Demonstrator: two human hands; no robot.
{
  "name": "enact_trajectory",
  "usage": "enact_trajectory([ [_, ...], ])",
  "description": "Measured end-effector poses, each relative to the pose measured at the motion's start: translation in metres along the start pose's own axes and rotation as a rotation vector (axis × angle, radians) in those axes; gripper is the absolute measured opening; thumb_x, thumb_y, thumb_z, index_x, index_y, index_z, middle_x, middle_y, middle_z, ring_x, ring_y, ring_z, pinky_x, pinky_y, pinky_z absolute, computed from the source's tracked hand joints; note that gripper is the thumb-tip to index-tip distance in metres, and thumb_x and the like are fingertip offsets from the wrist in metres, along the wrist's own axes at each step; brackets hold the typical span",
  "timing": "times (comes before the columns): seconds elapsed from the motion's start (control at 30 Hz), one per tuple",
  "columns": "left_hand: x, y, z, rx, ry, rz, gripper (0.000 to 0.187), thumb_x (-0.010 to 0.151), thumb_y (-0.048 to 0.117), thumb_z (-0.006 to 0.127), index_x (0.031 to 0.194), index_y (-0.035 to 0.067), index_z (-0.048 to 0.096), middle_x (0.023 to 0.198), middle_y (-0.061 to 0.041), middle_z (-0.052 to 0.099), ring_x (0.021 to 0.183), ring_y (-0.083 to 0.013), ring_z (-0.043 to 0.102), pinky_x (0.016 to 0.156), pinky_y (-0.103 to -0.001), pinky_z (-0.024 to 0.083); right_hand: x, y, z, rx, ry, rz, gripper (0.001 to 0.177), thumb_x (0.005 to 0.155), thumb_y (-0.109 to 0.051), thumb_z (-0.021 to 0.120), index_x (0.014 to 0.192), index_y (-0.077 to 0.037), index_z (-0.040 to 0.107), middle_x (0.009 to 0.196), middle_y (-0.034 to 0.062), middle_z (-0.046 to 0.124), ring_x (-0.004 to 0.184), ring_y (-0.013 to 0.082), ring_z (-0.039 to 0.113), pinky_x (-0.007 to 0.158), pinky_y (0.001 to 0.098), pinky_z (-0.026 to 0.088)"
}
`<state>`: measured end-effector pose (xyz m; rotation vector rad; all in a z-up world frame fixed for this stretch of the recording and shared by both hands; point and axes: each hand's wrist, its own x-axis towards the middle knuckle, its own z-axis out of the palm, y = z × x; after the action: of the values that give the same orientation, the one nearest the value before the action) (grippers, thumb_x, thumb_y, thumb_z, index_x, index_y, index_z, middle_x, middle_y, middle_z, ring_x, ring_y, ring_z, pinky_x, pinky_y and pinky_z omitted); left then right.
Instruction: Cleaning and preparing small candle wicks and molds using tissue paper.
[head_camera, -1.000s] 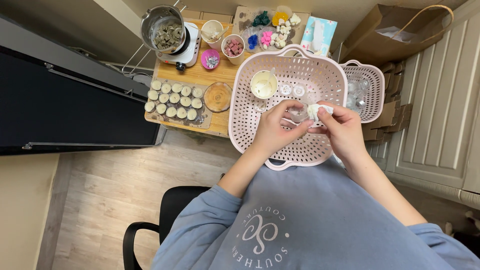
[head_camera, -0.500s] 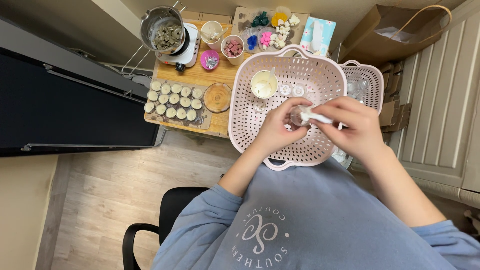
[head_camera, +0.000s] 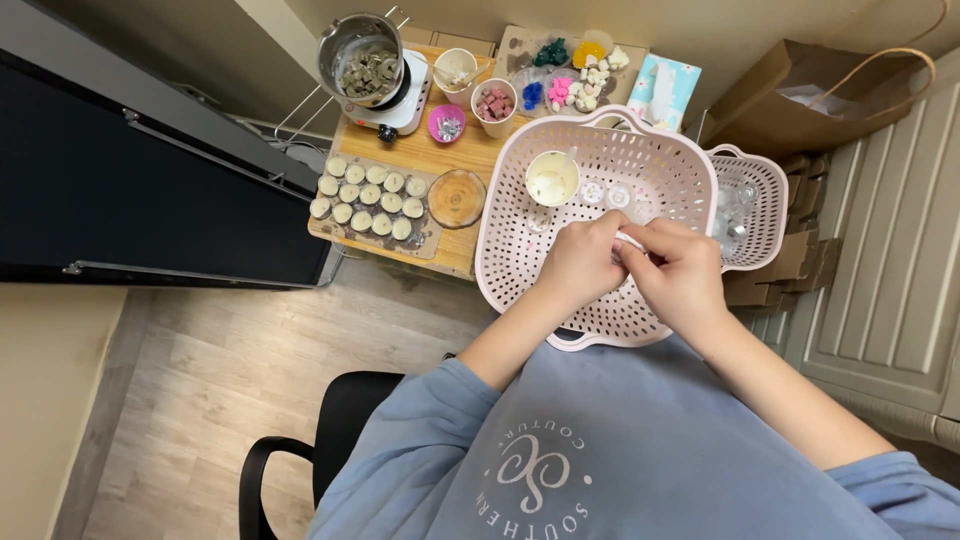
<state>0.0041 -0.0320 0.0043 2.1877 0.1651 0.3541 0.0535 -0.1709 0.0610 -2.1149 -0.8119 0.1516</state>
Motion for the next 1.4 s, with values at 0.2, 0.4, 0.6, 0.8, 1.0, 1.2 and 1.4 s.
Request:
enact_trajectory([
  [0.2,0.008,0.003,-0.005,0.02,-0.113,-0.002,0.021,0.07,0.011,0.071,0.09,0.007,0.068,0.075,-0.02,0.071,0.075,-0.0408,0.072,0.069,-0.05,0.058,0.015,0.034,-0.018,0.049,-0.275,-0.302,0.017,0.086,-0.01,0.076,0.102,-0.003,0.076,0.075,0.0075,0.063,0.066,0.0206,0.063,0.059,0.0348,0.048],
  [0.4,0.009,-0.002,0.007,0.186,-0.33,-0.031,0.016,0.069,0.009,0.071,0.083,0.002,0.068,0.078,-0.023,0.071,0.079,-0.0402,0.073,0.072,-0.049,0.059,0.024,0.012,-0.031,-0.714,-0.521,-0.537,0.008,0.07,-0.01,0.074,0.078,-0.01,0.073,0.08,0.0014,0.068,0.084,0.0233,0.068,0.058,0.0386,0.057],
  [0.6,0.004,-0.013,0.004,0.17,-0.181,-0.067,0.013,0.074,0.008,0.068,0.084,0.001,0.068,0.079,-0.024,0.071,0.082,-0.0424,0.072,0.077,-0.05,0.058,0.018,0.036,0.004,-0.427,-0.184,-0.421,0.012,0.078,-0.01,0.074,0.088,-0.004,0.076,0.069,0.0086,0.066,0.07,0.0266,0.066,0.064,0.0424,0.055],
  [0.8,0.01,0.0,-0.009,0.105,-0.132,-0.195,0.013,0.079,0.011,0.067,0.088,0.002,0.07,0.08,-0.026,0.071,0.081,-0.0432,0.072,0.077,-0.051,0.057,0.01,0.052,0.025,0.389,-0.172,0.133,0.02,0.092,-0.014,0.073,0.108,-0.003,0.078,0.086,0.013,0.08,0.075,0.0081,0.068,0.066,0.0255,0.055],
  [1.0,0.004,-0.006,0.006,0.168,-0.227,-0.097,0.016,0.072,0.012,0.072,0.083,0.001,0.07,0.075,-0.025,0.07,0.077,-0.0433,0.071,0.073,-0.052,0.057,0.035,0.032,-0.011,-0.35,-0.544,-0.091,0.014,0.079,-0.019,0.08,0.077,-0.004,0.082,0.071,0.0143,0.073,0.064,0.0334,0.068,0.061,0.0423,0.052],
  [1.2,0.0,-0.011,0.015,0.178,-0.169,-0.125,0.016,0.073,0.011,0.071,0.084,0.0,0.069,0.074,-0.025,0.07,0.075,-0.0424,0.072,0.072,-0.051,0.058,0.003,0.048,0.013,-0.414,-0.101,-0.379,0.019,0.08,-0.011,0.074,0.093,0.0,0.081,0.071,0.0112,0.07,0.068,0.0307,0.069,0.062,0.0409,0.054],
  [1.4,0.002,-0.008,0.009,0.201,-0.154,-0.18,0.016,0.079,0.011,0.069,0.09,0.0,0.067,0.074,-0.026,0.07,0.075,-0.0428,0.072,0.071,-0.051,0.058,0.001,0.068,0.03,0.38,-0.178,0.18,0.022,0.091,-0.014,0.071,0.11,-0.004,0.078,0.089,0.0099,0.082,0.078,0.004,0.07,0.069,0.0245,0.056],
])
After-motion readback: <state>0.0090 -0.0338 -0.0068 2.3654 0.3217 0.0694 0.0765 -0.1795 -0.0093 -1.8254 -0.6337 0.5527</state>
